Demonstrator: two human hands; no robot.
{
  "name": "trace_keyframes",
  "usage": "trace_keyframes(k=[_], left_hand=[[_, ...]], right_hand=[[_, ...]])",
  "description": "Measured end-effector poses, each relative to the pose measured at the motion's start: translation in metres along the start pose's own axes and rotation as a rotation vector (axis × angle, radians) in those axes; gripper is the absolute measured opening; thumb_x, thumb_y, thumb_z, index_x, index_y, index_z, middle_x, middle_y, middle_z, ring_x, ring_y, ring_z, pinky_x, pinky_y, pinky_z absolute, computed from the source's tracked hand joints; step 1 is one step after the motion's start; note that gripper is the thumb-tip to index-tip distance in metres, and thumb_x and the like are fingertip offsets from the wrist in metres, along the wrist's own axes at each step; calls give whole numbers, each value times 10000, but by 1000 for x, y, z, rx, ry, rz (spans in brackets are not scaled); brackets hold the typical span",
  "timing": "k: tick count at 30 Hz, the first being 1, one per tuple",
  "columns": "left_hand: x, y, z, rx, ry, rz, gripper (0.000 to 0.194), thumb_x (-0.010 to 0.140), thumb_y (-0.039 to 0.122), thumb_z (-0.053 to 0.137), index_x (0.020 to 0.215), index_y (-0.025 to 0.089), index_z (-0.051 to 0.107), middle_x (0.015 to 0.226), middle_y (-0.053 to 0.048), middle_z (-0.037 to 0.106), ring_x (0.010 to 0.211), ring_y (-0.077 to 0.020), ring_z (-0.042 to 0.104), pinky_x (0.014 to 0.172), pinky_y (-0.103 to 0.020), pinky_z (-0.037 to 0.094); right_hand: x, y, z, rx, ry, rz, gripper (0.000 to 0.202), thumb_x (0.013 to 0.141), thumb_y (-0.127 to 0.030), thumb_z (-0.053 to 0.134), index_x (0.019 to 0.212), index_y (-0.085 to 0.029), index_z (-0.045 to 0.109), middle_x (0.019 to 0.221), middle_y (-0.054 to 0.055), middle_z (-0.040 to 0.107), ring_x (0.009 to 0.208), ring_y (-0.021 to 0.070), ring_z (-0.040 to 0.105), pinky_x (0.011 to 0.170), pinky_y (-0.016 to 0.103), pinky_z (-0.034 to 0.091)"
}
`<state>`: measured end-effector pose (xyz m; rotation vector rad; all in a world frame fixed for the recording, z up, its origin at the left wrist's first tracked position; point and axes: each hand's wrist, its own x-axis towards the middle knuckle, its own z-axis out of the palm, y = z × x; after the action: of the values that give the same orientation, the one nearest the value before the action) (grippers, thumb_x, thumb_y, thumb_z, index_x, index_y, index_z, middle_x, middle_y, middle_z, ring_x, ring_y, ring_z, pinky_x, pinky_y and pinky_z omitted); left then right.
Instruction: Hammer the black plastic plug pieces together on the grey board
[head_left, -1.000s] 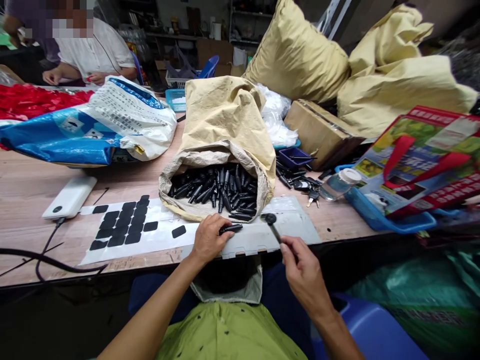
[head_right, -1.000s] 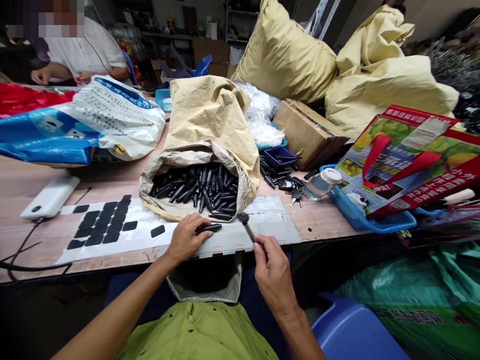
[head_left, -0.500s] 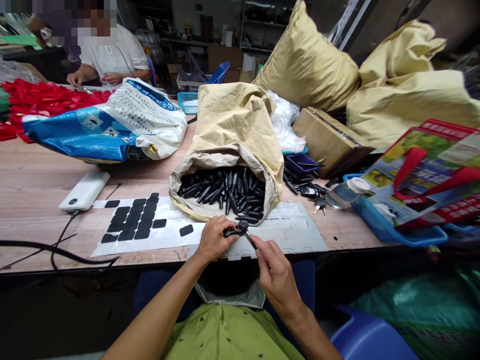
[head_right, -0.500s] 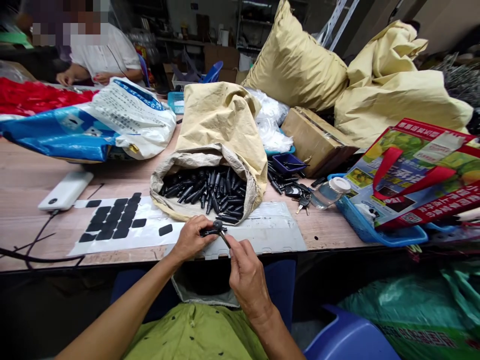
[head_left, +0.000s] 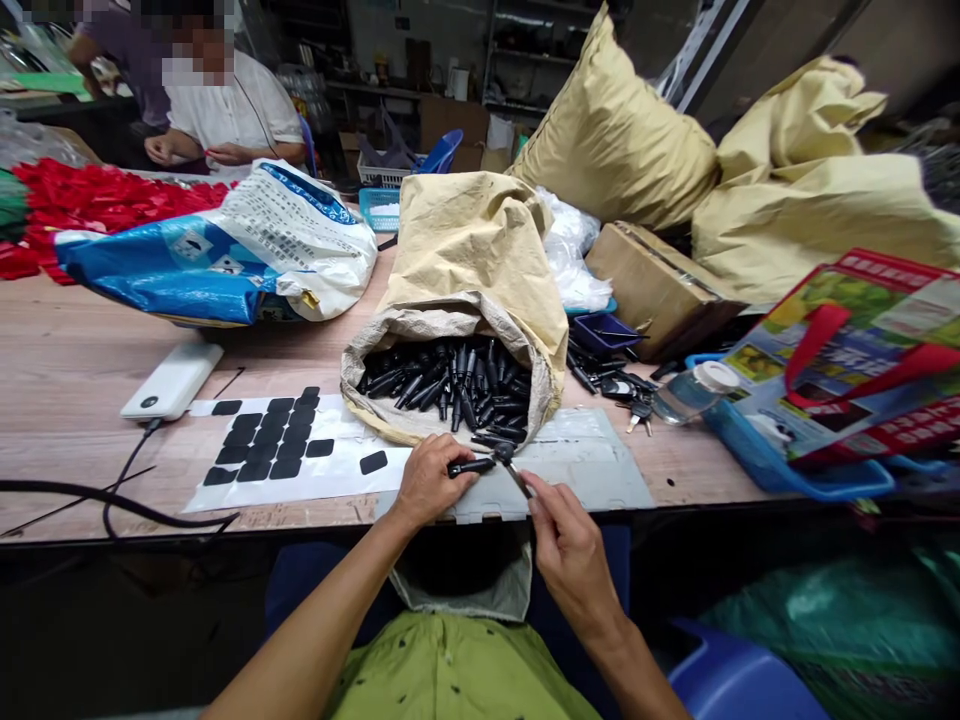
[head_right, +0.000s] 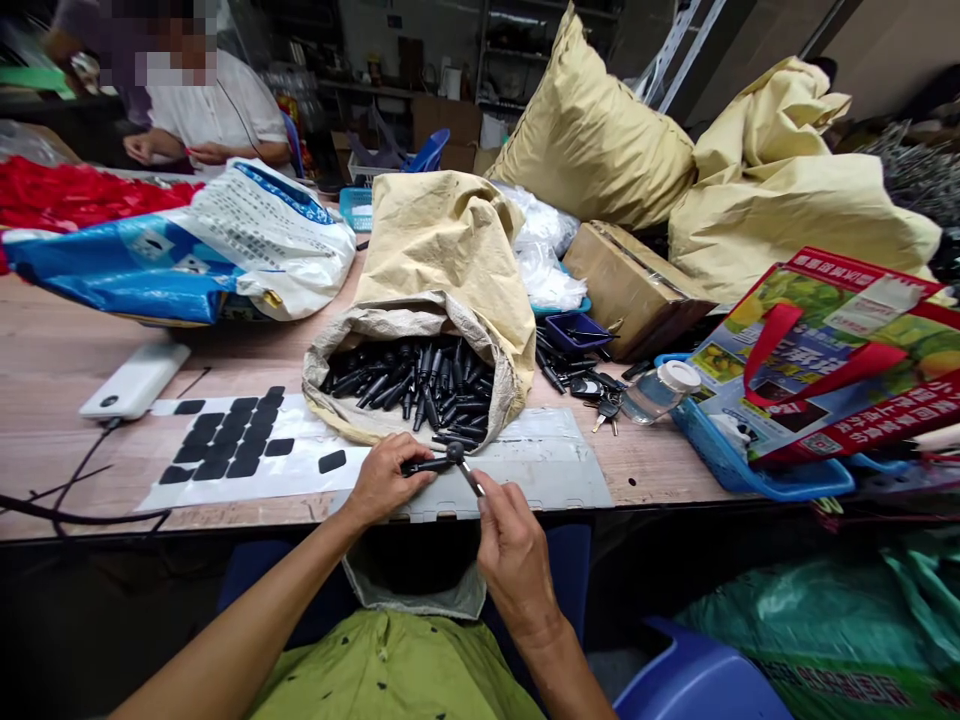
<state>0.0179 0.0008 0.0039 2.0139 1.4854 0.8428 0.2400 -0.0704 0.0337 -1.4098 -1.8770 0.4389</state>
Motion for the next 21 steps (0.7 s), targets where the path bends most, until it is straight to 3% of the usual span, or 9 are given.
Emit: trace_keyframes(k=[5,9,13,21], left_hand=[[0,-2,-1,-31,-8,13,151,816,243,792,961,222,751,889,-17,687,922,-220,595,849,-351,414],[0,-3,-1,-47,-9,20,144,820,242,786,959,225,751,894,-16,688,919,-219,590,847,-346,415],[-1,0,-2,-35,1,19,132,797,209,788,920,219,741,870,-15,677,905,-220,585,836,-342,414],[0,1,-3,-57,-10,19,107,809,220,757,912,217,728,868,-18,665,896,-221,575,831,-347,416]], right_hand=[[18,33,-35,-244,202,147,341,1016,-274,510,1319,-219,658,1093,81,685,987,212,650,873,326,498],[40,74,-51,-566,157,376,309,976,-233,570,1252,-225,711,1075,75,685,910,206,624,751,306,435],[61,97,-45,-693,88,399,299,969,-217,602,1242,-217,723,1031,81,671,940,215,580,756,314,380],[100,100,-18,-718,96,429,323,954,-190,599,1252,-251,709,1085,79,640,969,211,534,729,314,304]])
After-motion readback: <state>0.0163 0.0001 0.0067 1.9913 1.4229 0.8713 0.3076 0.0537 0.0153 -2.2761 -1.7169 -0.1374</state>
